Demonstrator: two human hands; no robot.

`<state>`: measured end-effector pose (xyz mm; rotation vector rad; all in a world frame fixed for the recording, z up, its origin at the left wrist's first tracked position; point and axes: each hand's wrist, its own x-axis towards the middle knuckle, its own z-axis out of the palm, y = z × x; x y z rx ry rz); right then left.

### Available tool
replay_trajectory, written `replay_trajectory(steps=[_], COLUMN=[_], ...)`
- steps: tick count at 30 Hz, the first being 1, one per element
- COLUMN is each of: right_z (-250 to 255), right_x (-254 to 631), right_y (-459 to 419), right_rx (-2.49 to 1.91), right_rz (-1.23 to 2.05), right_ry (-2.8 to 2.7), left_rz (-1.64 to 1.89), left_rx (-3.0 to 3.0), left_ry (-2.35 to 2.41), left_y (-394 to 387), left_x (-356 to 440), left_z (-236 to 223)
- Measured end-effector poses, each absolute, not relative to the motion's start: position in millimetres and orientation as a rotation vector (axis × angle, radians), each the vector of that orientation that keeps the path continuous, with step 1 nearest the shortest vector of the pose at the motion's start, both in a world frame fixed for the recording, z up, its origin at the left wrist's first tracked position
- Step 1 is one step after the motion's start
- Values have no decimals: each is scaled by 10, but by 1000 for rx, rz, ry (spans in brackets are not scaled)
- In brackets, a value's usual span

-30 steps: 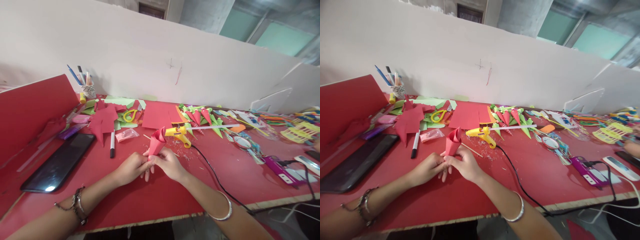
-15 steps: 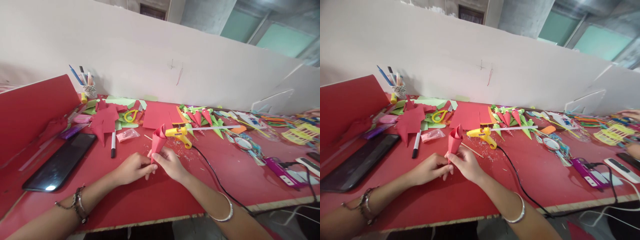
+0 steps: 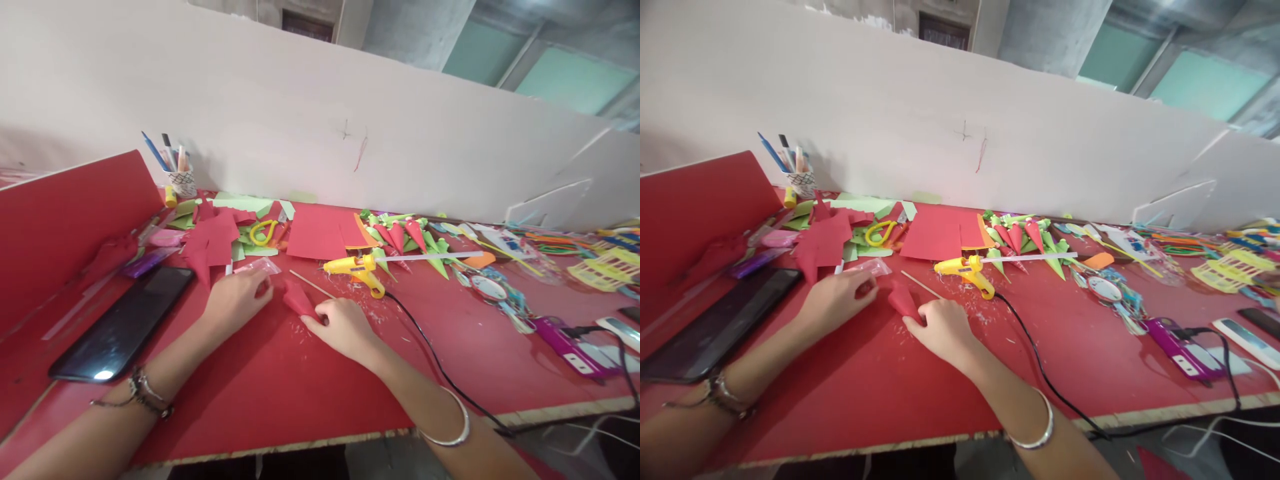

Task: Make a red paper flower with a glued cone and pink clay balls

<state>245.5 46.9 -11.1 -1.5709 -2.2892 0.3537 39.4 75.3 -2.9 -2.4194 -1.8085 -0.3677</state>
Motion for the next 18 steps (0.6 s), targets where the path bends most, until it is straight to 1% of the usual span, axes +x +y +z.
replay_trajectory(steps=[5,10,14,18], right_z=[-108,-84,-75,-49], right_x=[2460,2450,2446,2426], right_y=[477,464,462,447], right_rx=[-1642,-1628,-1446,-1130], right_rz=[298,325,357,536], right_ry=[-2314,-2255,-2101,-1873], left_rz=[-440,-444,-712,-1027], left_rx=[-2201,-2360,-2376,-2545], left_ry=[-1747,-1841,-1762,-1601], left_y=[895,1025,1002,893], left_x=[204,64,126,264], left_z=[-115,-165,-107,-30])
